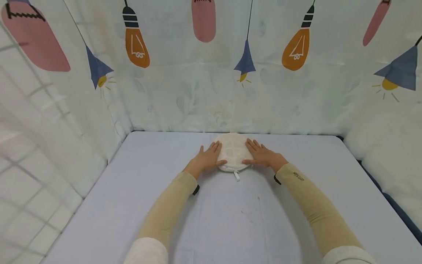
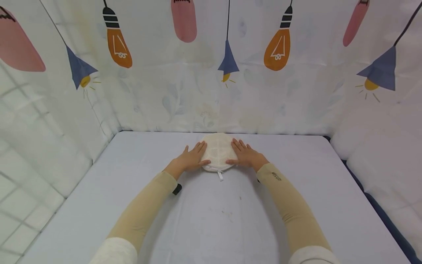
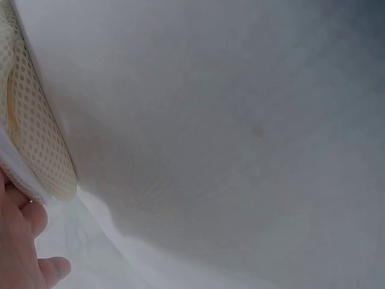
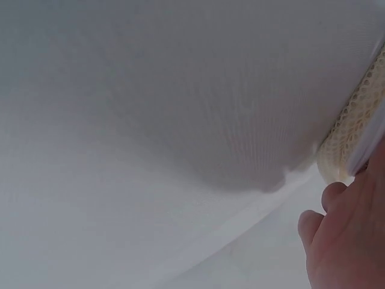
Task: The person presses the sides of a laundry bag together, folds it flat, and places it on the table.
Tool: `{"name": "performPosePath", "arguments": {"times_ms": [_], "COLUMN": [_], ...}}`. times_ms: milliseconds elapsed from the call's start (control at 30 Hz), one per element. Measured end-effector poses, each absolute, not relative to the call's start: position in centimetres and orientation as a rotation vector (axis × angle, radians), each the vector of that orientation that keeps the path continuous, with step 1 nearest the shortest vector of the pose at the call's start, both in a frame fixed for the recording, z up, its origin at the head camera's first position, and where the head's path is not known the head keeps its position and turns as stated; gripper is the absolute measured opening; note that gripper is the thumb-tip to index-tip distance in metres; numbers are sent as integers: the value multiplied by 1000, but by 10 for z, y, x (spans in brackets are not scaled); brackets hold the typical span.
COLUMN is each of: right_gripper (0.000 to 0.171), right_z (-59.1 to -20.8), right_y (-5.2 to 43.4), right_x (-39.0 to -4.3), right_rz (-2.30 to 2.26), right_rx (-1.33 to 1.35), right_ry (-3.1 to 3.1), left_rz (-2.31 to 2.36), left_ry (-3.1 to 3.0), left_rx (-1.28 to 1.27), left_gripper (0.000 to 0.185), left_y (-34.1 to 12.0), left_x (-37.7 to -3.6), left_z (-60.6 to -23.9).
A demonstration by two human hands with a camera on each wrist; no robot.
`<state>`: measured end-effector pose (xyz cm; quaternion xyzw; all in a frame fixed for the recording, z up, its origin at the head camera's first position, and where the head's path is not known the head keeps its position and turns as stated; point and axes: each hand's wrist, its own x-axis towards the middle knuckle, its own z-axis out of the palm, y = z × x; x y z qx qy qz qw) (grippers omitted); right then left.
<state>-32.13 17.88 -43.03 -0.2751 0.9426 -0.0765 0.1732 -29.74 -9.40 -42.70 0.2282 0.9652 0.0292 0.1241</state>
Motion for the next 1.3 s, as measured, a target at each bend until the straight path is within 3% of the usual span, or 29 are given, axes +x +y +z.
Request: {"name": "performPosePath", "arguments": {"times_ms": [433,1300], "right_gripper": [99,97], "right_z": [-428,-421], "right_y": [172,172], "right_x": [-325,-322], "right_rz": [-172,-400], "right_rx": [-735,-806], "right_ry": [2682,2657], "left_rz": [102,236], "left_ry": [2790,2780], "left_rx": [650,668], "left_gripper": [86,92], "left_y": [-95,-98], "left_x": [-299,-302], "left_z": [-424,-422]}}
